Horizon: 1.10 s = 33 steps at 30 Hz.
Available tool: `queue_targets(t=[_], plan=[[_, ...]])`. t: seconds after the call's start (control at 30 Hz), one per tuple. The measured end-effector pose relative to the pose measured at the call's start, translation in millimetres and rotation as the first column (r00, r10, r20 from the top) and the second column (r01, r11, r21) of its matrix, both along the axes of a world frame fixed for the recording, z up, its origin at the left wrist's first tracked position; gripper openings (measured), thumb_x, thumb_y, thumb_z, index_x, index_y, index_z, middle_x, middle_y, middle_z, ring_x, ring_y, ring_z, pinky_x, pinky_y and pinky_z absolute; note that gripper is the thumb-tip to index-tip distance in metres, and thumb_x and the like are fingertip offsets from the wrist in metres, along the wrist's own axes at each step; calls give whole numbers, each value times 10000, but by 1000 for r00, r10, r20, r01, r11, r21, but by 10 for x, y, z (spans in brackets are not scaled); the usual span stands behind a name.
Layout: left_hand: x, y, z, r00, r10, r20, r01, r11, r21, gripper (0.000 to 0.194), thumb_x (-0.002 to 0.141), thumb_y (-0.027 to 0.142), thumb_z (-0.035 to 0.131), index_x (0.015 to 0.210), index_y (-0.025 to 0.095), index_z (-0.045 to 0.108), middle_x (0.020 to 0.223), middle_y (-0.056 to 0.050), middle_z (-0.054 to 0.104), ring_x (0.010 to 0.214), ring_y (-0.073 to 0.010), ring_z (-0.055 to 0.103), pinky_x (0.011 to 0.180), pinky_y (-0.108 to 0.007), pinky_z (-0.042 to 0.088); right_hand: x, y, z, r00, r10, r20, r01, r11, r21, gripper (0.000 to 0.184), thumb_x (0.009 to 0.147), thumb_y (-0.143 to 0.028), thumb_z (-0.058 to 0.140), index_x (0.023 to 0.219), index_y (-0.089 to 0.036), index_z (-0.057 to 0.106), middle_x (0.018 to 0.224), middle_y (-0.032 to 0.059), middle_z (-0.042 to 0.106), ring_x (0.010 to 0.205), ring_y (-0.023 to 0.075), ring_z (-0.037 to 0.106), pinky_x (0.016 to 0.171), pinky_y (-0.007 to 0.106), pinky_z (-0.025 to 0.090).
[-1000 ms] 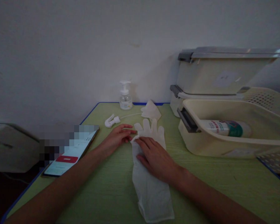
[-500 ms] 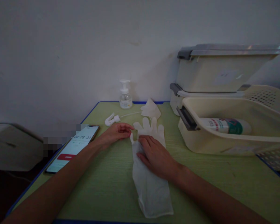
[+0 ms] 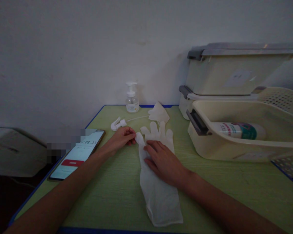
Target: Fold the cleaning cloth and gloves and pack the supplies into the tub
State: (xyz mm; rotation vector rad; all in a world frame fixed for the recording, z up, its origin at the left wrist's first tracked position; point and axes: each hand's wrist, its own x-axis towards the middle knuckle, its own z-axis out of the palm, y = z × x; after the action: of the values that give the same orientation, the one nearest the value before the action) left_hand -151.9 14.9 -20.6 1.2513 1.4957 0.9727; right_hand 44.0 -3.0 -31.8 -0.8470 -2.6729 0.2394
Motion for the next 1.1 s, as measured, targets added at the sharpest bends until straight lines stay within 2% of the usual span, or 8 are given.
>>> queue_targets(t=[0.17,0.33,0.57,0.77,0.93,1.1], plan=[[34,-8,-1,998,54,-30,-53,998,41,137,684,156,530,813,157,483,516,48,557,470,-96,542,414,-167,350,-3,-2,7,1000,7,-8,-7,1000,5,309,836,-191,517,1136,-113,523,1180,155,523,1097,252,485,927,426,442],[65,-7,-14,997,59,-45,-56,997,60,120,697,123,495,810,159,473,513,51,550,454,-101,543,385,-167,330,0,-9,5,1000,7,8,-7,999,40,338,846,-208,507,1175,-133,528,1182,151,525,1094,254,489,918,427,446],[17,-9,-26,1000,25,-11,-24,999,45,176,708,264,557,838,147,530,588,13,592,571,-125,587,437,-177,361,-4,3,-17,1000,4,26,-6,999,54,330,853,-223,502,1163,-124,555,1196,164,524,1108,264,484,925,431,444],[-8,-14,-18,1000,-29,4,29,999,32,268,697,391,586,768,135,616,621,-14,613,607,-123,575,464,-184,368,-5,1,-7,1000,5,31,-7,999,50,331,856,-231,497,1163,-127,562,1202,163,519,1112,269,485,937,431,436],[-6,-8,-15,1000,-18,-4,18,1000,-1,276,637,386,659,749,134,675,623,-19,630,597,-115,557,483,-188,381,-10,-1,-4,1000,2,31,-4,999,51,331,857,-229,495,1164,-123,560,1209,165,518,1123,269,479,943,431,432],[18,-9,-1,1000,3,6,-3,1000,-26,218,659,337,656,735,139,702,642,-22,648,598,-102,556,538,-196,429,-7,1,-8,1000,6,27,-7,999,52,332,855,-232,500,1164,-126,558,1193,162,523,1114,266,482,933,433,436]])
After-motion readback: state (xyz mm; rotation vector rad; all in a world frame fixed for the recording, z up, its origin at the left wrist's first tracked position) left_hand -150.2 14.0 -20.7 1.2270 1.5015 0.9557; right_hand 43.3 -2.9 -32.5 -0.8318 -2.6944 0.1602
